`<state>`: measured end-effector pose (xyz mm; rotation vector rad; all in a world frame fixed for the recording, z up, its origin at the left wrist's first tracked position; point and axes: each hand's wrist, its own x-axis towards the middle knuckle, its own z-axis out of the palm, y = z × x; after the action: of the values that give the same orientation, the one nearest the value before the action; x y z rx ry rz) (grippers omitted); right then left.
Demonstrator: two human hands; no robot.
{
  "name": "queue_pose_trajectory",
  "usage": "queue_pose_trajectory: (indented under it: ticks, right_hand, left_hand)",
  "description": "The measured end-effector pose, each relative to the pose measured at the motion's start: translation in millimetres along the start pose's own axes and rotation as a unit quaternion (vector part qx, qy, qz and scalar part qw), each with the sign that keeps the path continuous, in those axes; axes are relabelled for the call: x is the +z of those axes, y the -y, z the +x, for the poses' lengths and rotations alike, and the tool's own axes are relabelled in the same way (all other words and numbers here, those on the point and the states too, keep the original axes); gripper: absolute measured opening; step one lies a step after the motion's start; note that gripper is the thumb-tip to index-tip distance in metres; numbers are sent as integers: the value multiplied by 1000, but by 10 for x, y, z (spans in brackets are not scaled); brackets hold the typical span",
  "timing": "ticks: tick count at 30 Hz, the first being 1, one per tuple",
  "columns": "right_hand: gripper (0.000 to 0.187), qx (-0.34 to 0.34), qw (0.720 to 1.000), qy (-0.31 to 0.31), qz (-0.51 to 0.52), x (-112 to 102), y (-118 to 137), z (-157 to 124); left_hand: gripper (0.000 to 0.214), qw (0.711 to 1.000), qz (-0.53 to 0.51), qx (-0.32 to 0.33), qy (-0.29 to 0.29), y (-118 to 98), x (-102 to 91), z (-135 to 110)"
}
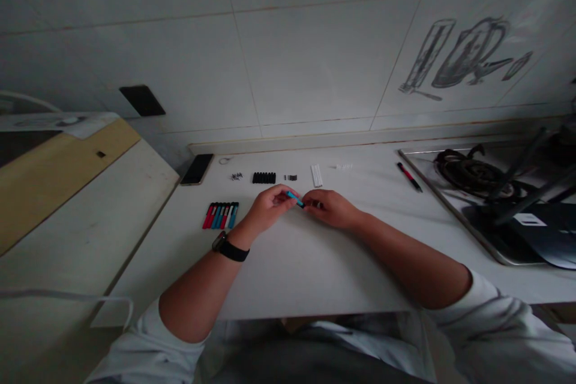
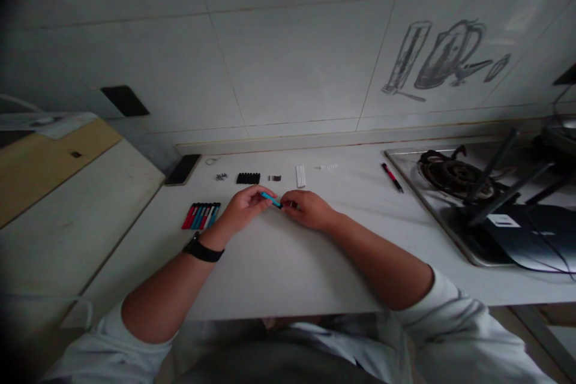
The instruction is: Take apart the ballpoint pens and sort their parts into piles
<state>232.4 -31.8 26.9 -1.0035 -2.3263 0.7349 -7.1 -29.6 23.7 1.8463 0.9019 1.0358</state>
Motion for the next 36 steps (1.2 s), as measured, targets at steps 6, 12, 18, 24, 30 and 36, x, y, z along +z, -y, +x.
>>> queue_pose_trajectory:
  ticks: [6, 12, 18, 24, 30, 36]
  right_hand:
    - [22, 79, 983, -154, -52, -243, -360, 35]
    - [39, 222, 909, -314, -160, -773, -1078, -129]
    - [47, 281, 903, -225, -234, -761, -1366, -158]
    - [38, 292, 894, -213, -263, -726, -1410, -86]
    - [26, 313, 878, -259, -252, -743, -1414, -85]
    - [17, 310, 858, -399, -91, -813, -1431, -107]
  left_hand:
    - [24, 999, -9, -20, -47, 129, -31, 28]
    - [19, 997, 43, -21, -56, 145, -13, 15]
    - [17, 997, 54, -24, -40, 137, -7, 9]
    - [15, 997, 60, -33, -21, 130, -10, 9]
    - [16, 997, 70, -28, -11, 160, -12, 3]
    - [14, 993, 119, -1, -21, 190, -60, -2]
